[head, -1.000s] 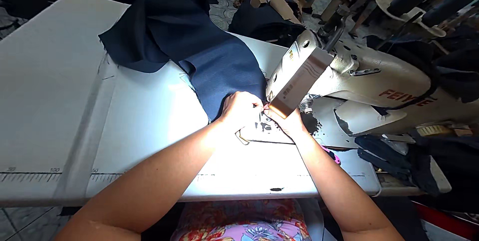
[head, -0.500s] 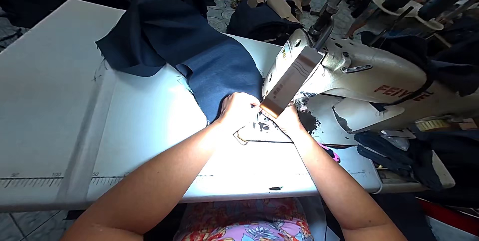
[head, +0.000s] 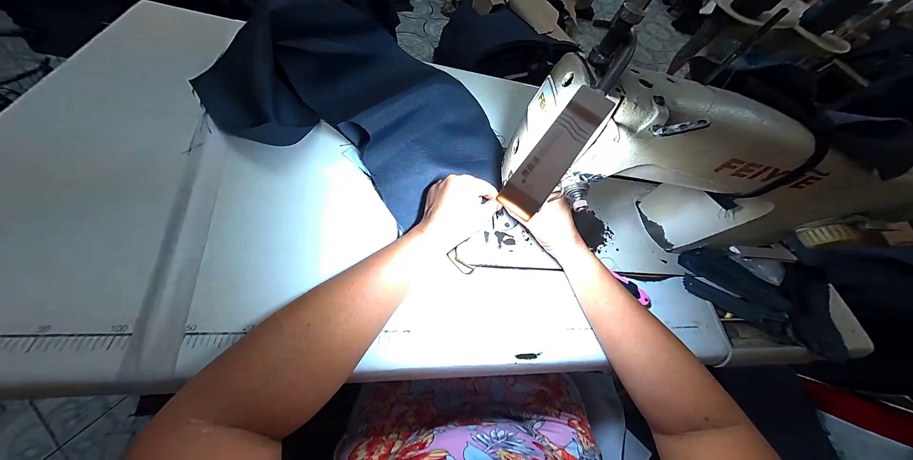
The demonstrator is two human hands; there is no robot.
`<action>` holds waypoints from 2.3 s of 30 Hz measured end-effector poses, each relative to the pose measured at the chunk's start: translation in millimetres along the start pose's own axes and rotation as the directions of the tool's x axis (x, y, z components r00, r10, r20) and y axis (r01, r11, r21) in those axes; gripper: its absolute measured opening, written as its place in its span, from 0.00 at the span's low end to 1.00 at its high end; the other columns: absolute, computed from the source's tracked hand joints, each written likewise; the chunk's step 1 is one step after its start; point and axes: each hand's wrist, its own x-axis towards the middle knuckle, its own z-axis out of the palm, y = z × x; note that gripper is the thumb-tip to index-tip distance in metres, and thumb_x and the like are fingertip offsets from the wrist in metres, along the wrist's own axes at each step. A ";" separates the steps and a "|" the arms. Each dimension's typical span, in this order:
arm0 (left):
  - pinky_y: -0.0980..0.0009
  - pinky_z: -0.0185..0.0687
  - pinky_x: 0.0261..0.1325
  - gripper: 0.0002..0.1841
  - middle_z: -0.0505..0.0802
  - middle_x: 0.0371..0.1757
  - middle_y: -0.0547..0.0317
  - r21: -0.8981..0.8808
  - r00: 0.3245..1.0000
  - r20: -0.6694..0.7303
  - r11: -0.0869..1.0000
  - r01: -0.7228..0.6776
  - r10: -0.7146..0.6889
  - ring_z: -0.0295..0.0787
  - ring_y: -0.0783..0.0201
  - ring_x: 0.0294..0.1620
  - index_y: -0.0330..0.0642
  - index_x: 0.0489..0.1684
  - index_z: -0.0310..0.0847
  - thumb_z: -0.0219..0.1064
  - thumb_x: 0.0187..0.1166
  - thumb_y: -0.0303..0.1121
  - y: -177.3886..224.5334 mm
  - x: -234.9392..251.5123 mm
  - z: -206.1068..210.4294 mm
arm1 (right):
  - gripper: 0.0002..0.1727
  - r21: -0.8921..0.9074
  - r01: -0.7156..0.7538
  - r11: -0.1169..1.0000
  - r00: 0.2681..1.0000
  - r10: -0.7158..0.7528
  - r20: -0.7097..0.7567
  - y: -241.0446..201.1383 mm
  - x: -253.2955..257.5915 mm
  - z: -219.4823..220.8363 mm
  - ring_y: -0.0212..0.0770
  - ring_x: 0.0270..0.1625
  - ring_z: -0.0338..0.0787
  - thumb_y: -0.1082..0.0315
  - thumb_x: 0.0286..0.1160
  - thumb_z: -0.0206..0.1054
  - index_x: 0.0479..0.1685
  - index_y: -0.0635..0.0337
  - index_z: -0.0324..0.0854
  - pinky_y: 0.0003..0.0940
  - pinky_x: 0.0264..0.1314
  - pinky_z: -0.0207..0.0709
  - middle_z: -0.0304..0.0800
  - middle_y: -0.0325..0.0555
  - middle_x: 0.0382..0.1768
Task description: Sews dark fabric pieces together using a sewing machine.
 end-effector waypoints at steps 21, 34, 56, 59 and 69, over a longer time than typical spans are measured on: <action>0.29 0.46 0.87 0.20 0.88 0.75 0.56 0.117 0.978 0.166 0.982 -0.148 0.128 0.69 0.49 0.88 0.46 0.70 0.86 0.63 0.81 0.39 -12.9 29.6 -45.7 | 0.07 0.375 -0.229 0.898 0.923 0.322 -0.209 5.6 18.6 -18.6 0.32 0.41 0.85 0.73 0.85 0.51 0.50 0.66 0.72 0.32 0.50 0.85 0.80 0.44 0.40; 0.18 0.28 0.82 0.29 0.63 0.94 0.62 0.457 0.945 0.280 0.889 0.023 -0.168 0.43 0.39 0.96 0.67 0.92 0.62 0.46 0.91 0.58 -37.5 -42.6 -95.3 | 0.20 -0.575 -0.210 0.791 0.977 0.197 -0.085 -28.0 20.0 -80.3 0.71 0.67 0.86 0.71 0.90 0.51 0.65 0.80 0.79 0.68 0.72 0.72 0.86 0.78 0.59; 0.20 0.26 0.83 0.27 0.63 0.95 0.69 0.429 0.902 0.395 0.903 -0.015 -0.172 0.40 0.47 0.98 0.68 0.91 0.65 0.42 0.92 0.51 26.3 -103.2 -68.1 | 0.05 -0.490 0.265 0.830 0.961 -0.189 0.200 -7.4 -17.1 -16.5 0.57 0.46 0.94 0.78 0.71 0.70 0.38 0.68 0.93 0.55 0.59 0.83 0.95 0.59 0.37; 0.21 0.24 0.84 0.27 0.61 0.95 0.71 0.431 0.892 0.409 0.902 -0.001 -0.194 0.38 0.49 0.98 0.70 0.92 0.62 0.42 0.93 0.52 28.1 -103.1 -69.2 | 0.06 -0.595 0.426 0.682 0.904 -0.298 0.306 -1.2 -24.8 -16.9 0.59 0.51 0.92 0.77 0.69 0.72 0.39 0.64 0.95 0.60 0.66 0.77 0.93 0.59 0.39; 0.20 0.22 0.84 0.41 0.62 0.95 0.64 0.417 0.909 0.387 0.909 -0.022 -0.155 0.40 0.48 0.98 0.53 0.96 0.53 0.50 0.85 0.64 21.4 -105.1 -69.3 | 0.17 -0.843 0.284 0.458 0.930 0.081 0.357 -15.8 -0.8 -15.2 0.67 0.65 0.85 0.77 0.77 0.62 0.59 0.58 0.92 0.65 0.76 0.64 0.91 0.65 0.56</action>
